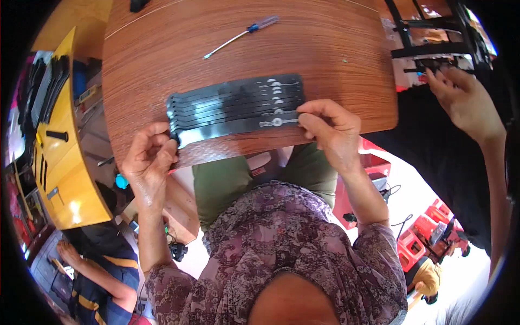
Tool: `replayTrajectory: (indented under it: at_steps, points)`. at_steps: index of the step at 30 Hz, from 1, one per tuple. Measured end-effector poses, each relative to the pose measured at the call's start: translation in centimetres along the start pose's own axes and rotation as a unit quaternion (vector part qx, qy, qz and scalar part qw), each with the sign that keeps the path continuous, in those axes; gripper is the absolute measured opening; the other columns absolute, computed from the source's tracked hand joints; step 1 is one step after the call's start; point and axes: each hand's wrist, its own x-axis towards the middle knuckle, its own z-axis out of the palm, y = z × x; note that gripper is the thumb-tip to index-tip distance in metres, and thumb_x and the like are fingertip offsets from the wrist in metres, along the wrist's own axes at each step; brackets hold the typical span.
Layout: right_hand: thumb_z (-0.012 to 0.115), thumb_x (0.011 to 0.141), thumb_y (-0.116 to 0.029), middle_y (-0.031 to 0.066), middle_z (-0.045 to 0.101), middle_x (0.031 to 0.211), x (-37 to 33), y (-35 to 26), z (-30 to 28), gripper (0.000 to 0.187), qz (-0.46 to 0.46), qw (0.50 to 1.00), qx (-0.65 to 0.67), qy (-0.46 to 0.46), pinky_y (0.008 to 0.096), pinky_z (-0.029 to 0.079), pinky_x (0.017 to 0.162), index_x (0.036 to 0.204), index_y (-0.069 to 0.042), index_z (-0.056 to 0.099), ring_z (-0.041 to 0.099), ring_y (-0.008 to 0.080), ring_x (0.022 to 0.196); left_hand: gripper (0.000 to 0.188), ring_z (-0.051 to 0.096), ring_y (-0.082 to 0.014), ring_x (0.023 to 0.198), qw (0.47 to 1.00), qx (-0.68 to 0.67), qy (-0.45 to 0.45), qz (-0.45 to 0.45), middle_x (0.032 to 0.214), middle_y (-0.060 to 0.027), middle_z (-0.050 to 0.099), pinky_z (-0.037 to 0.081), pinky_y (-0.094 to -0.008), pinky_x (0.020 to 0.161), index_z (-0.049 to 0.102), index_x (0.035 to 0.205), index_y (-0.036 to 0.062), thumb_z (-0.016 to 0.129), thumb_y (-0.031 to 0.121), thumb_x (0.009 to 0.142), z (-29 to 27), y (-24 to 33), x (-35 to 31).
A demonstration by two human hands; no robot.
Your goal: Inspecting and aligning black elastic garment straps at a workstation.
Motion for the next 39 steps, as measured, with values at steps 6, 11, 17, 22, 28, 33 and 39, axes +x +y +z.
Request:
replayTrajectory:
  at_steps: [6, 11, 17, 22, 28, 33, 39]
  points:
    - [0.063, 0.082, -0.001, -0.0017, 0.06, 0.072, -0.4, 0.0, -0.7, 0.012, 0.002, 1.0, -0.019, 0.006, 0.0157, 0.037, 0.047, 0.093, -0.002, 0.065, 0.051, 0.0019, 0.06, 0.031, 0.05, -0.0027, 0.065, 0.999, -0.034, -0.01, 0.021, 0.076, 0.0028, 0.054, 0.042, -0.0163, 0.057, 0.06, 0.108, -0.0006, 0.063, -0.01, 0.078, 0.7, -0.4, -0.3]
    - [0.064, 0.083, -0.002, -0.0016, 0.06, 0.074, -0.3, 0.5, -0.4, 0.012, -0.016, 1.0, -0.015, 0.002, 0.0149, 0.036, 0.045, 0.095, -0.002, 0.065, 0.051, 0.0021, 0.06, 0.028, 0.049, -0.004, 0.063, 0.999, 0.018, 0.002, 0.041, 0.072, 0.0021, 0.052, 0.042, -0.0172, 0.055, 0.06, 0.098, -0.0012, 0.073, -0.003, 0.073, 1.0, -0.9, -0.4]
    - [0.064, 0.083, -0.003, -0.002, 0.06, 0.075, -0.3, 0.3, -0.1, 0.012, -0.022, 0.999, -0.042, 0.009, 0.0147, 0.037, 0.045, 0.096, -0.002, 0.065, 0.051, 0.0023, 0.06, 0.018, 0.049, -0.0067, 0.059, 0.993, 0.118, 0.005, 0.028, 0.068, -0.0015, 0.051, 0.041, -0.0204, 0.053, 0.059, 0.083, -0.0024, 0.072, -0.005, 0.07, 1.2, 0.3, -0.3]
    - [0.062, 0.082, 0.0, -0.0026, 0.059, 0.073, -0.2, 0.2, -0.7, 0.011, 0.012, 1.0, -0.005, -0.009, 0.0146, 0.036, 0.045, 0.092, -0.003, 0.065, 0.05, 0.0013, 0.059, 0.013, 0.049, -0.0077, 0.059, 0.987, 0.148, -0.013, 0.061, 0.067, -0.0012, 0.052, 0.04, -0.0218, 0.053, 0.058, 0.078, -0.0015, 0.07, -0.003, 0.073, 1.1, 0.7, -0.1]
    - [0.06, 0.081, 0.002, -0.0033, 0.058, 0.07, -0.1, 0.4, -0.8, 0.01, 0.017, 0.999, 0.017, -0.029, 0.0159, 0.036, 0.046, 0.089, -0.003, 0.064, 0.049, 0.0014, 0.058, 0.01, 0.046, -0.0056, 0.06, 0.993, 0.106, -0.03, 0.028, 0.068, 0.0011, 0.05, 0.037, -0.0194, 0.054, 0.057, 0.077, -0.0016, 0.067, -0.004, 0.075, 1.0, 0.8, 0.0]
    - [0.061, 0.082, 0.001, -0.0021, 0.058, 0.071, 0.2, -0.3, -0.6, 0.008, 0.042, 0.999, 0.018, -0.03, 0.0175, 0.04, 0.05, 0.089, -0.002, 0.063, 0.05, 0.0031, 0.059, 0.01, 0.044, -0.0042, 0.062, 0.996, 0.091, -0.02, -0.002, 0.071, 0.0027, 0.049, 0.036, -0.0181, 0.054, 0.058, 0.078, -0.0023, 0.068, -0.001, 0.078, 1.0, 0.9, 0.1]
    - [0.062, 0.083, -0.001, -0.0022, 0.058, 0.07, 0.3, -0.3, -0.8, 0.007, 0.046, 0.998, -0.006, -0.03, 0.0174, 0.041, 0.049, 0.089, -0.002, 0.063, 0.05, 0.0027, 0.058, 0.01, 0.044, -0.0046, 0.062, 0.995, 0.094, -0.031, -0.009, 0.071, 0.0026, 0.05, 0.036, -0.0183, 0.054, 0.059, 0.078, -0.0022, 0.068, 0.0, 0.078, 0.7, 0.9, 0.4]
